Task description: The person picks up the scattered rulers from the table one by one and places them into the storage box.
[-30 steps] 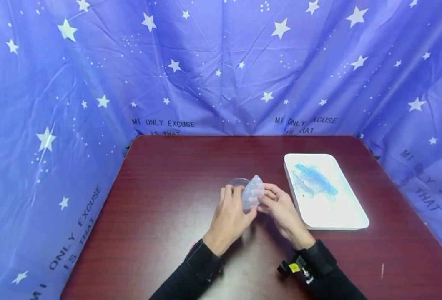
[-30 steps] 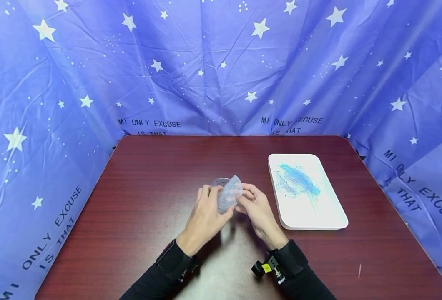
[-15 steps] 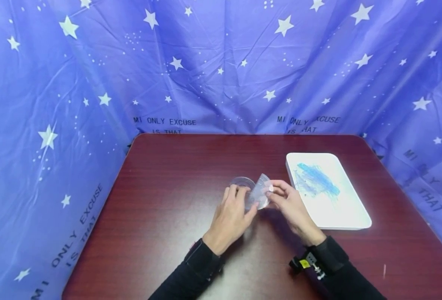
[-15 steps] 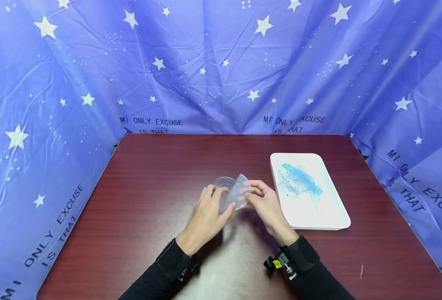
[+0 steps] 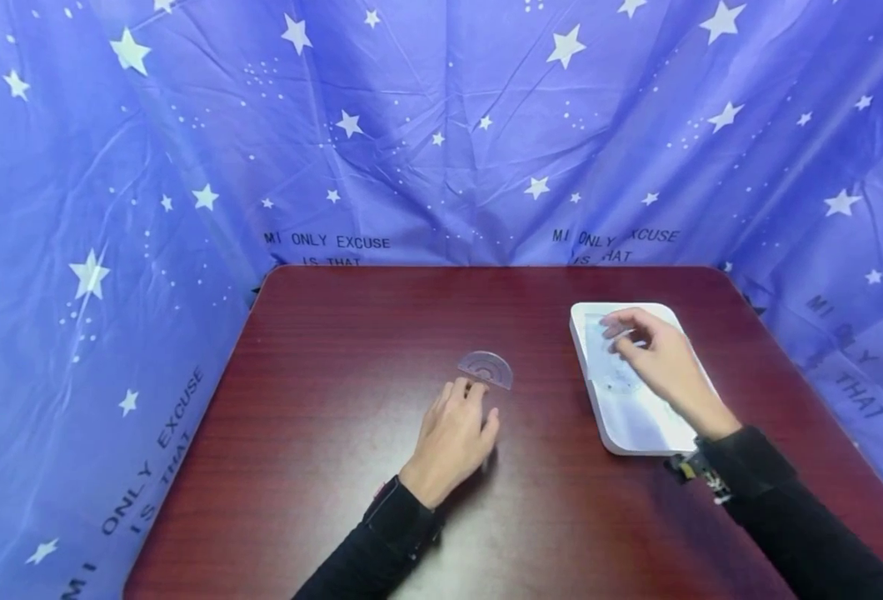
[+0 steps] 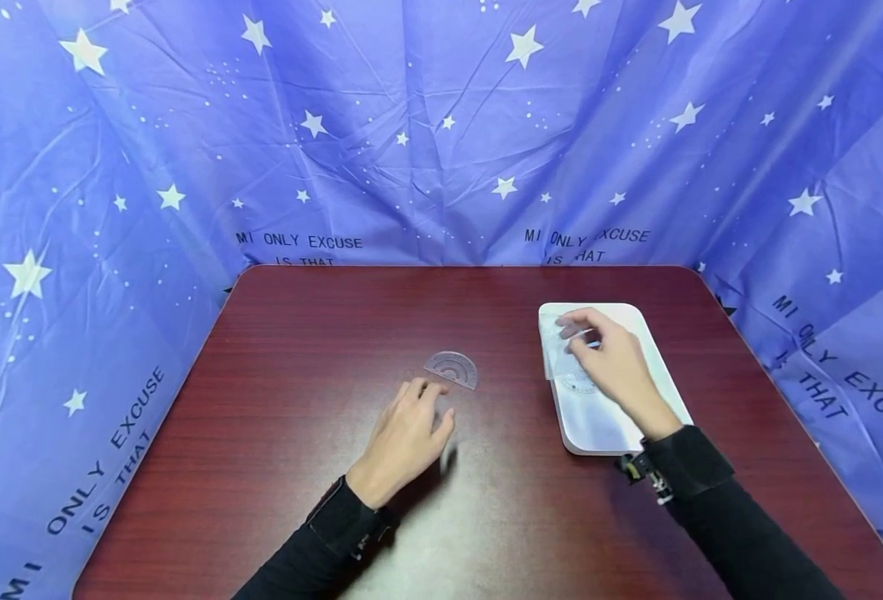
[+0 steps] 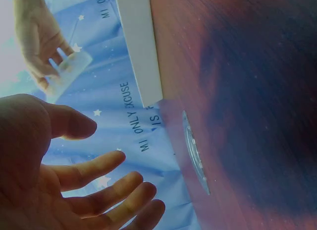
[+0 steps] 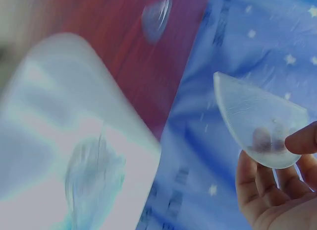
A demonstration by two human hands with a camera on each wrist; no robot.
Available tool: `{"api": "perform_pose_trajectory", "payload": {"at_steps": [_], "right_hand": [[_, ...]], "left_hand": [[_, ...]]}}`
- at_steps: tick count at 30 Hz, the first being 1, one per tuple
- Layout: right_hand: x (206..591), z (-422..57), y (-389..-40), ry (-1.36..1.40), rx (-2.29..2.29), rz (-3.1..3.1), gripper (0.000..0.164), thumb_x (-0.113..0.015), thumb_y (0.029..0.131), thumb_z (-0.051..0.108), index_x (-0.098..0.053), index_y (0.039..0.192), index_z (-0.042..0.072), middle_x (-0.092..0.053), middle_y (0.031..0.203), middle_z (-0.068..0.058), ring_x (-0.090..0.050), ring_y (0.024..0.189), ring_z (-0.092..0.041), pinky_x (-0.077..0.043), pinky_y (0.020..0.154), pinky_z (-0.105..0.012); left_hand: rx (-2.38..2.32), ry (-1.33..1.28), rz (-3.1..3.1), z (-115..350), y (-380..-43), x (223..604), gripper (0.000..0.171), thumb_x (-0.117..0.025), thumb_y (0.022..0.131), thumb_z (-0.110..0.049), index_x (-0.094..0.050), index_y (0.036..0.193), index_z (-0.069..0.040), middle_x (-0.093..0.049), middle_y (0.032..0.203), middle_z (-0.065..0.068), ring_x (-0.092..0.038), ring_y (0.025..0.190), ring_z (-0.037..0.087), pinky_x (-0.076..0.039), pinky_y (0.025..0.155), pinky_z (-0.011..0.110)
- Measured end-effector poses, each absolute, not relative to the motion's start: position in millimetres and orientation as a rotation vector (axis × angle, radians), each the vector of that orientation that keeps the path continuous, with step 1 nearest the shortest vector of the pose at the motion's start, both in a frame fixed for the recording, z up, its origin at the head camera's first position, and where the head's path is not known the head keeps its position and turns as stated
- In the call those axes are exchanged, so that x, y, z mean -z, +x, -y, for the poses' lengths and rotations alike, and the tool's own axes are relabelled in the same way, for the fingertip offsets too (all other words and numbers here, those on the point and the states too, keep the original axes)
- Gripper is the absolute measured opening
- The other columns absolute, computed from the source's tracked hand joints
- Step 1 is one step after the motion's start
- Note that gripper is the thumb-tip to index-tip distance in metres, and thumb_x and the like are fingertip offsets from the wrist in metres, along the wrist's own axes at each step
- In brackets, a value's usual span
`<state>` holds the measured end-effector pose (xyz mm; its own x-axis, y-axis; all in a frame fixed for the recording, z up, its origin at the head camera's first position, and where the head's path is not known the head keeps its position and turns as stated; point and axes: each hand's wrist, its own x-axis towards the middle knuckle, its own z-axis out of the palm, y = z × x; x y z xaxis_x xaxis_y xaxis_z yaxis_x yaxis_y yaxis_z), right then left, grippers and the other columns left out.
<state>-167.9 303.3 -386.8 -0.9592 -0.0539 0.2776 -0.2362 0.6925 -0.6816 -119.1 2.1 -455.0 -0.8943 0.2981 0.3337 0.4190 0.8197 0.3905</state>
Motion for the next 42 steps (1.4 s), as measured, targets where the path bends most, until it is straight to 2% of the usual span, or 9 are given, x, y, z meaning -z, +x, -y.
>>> {"api": "perform_pose_trajectory", "payload": {"at_steps": [3,6,8,14,19,26,31,36,42], "right_hand": [[384.1,-325.3,-179.3,0.199,-0.905,2.767,0.027,-0.063,0.096,0.002,-0.074,0.120,0.009,-0.079,0.109,-0.017,-0.073,0.090,-0.015,-0.052,0.066,-0.022],[386.7,-343.2,-192.1,0.225,-0.791,2.859,0.022,-0.066,0.097,0.006,-0.076,0.117,0.009,-0.079,0.110,-0.018,-0.074,0.095,-0.032,-0.051,0.068,-0.030],[390.7,-352.7,-200.6,0.267,-0.743,2.933,0.019,-0.067,0.098,0.008,-0.077,0.114,0.009,-0.078,0.108,-0.018,-0.073,0.097,-0.035,-0.051,0.071,-0.033],[411.4,-365.6,-219.7,0.462,-0.634,3.107,0.015,-0.069,0.091,0.002,-0.078,0.103,0.007,-0.077,0.097,-0.013,-0.068,0.090,-0.025,-0.052,0.075,-0.036],[425.7,-364.4,-218.7,0.662,-0.586,3.217,0.012,-0.073,0.084,-0.001,-0.075,0.091,0.008,-0.075,0.090,-0.005,-0.063,0.083,-0.017,-0.053,0.076,-0.035],[437.4,-356.8,-207.9,0.886,-0.563,3.226,0.022,-0.079,0.076,-0.005,-0.068,0.086,0.011,-0.067,0.081,0.004,-0.059,0.080,-0.010,-0.054,0.074,-0.030],[438.6,-352.2,-199.9,0.970,-0.410,3.107,0.023,-0.080,0.070,-0.003,-0.069,0.084,0.012,-0.064,0.076,0.008,-0.055,0.074,-0.011,-0.053,0.070,-0.033],[438.8,-350.6,-191.8,0.969,-0.338,3.074,0.021,-0.076,0.071,-0.006,-0.073,0.086,0.009,-0.070,0.079,0.004,-0.062,0.076,-0.016,-0.058,0.072,-0.038],[431.2,-349.7,-182.0,0.974,-0.401,3.182,0.023,-0.078,0.074,-0.005,-0.073,0.094,0.005,-0.073,0.088,-0.002,-0.066,0.082,-0.019,-0.060,0.076,-0.039]], "left_hand": [[0.674,-0.540,2.765,-3.0,-119.5,454.8,0.034,-0.070,0.101,-0.030,-0.073,0.127,-0.007,-0.071,0.121,0.012,-0.067,0.105,0.027,-0.060,0.093,0.042],[0.670,-0.531,2.773,-4.2,-119.9,454.5,0.034,-0.071,0.101,-0.029,-0.073,0.126,-0.007,-0.071,0.122,0.013,-0.067,0.106,0.027,-0.060,0.094,0.043],[0.662,-0.523,2.786,-4.9,-120.3,454.5,0.034,-0.071,0.100,-0.029,-0.073,0.126,-0.008,-0.071,0.123,0.013,-0.067,0.106,0.028,-0.059,0.095,0.043],[0.605,-0.515,2.859,-6.2,-121.8,459.7,0.034,-0.071,0.100,-0.028,-0.072,0.126,-0.006,-0.070,0.122,0.015,-0.065,0.108,0.030,-0.057,0.097,0.044],[0.546,-0.549,2.884,-5.3,-122.0,466.8,0.034,-0.071,0.099,-0.026,-0.072,0.123,-0.003,-0.070,0.116,0.016,-0.065,0.104,0.031,-0.058,0.094,0.043],[0.556,-0.554,2.933,-0.4,-132.8,470.1,0.037,-0.071,0.100,-0.025,-0.070,0.127,-0.001,-0.068,0.120,0.017,-0.065,0.109,0.033,-0.059,0.095,0.045],[0.486,-0.574,2.933,-0.3,-148.9,473.3,0.044,-0.072,0.100,-0.029,-0.068,0.134,-0.002,-0.068,0.129,0.017,-0.064,0.115,0.033,-0.059,0.097,0.046],[0.412,-0.634,2.927,-4.9,-168.4,473.6,0.047,-0.070,0.100,-0.035,-0.067,0.136,-0.005,-0.068,0.131,0.015,-0.065,0.119,0.031,-0.059,0.098,0.045],[0.386,-0.802,2.925,-11.3,-192.5,465.9,0.050,-0.075,0.095,-0.026,-0.064,0.140,-0.007,-0.065,0.141,0.016,-0.061,0.131,0.034,-0.058,0.106,0.047]]}}
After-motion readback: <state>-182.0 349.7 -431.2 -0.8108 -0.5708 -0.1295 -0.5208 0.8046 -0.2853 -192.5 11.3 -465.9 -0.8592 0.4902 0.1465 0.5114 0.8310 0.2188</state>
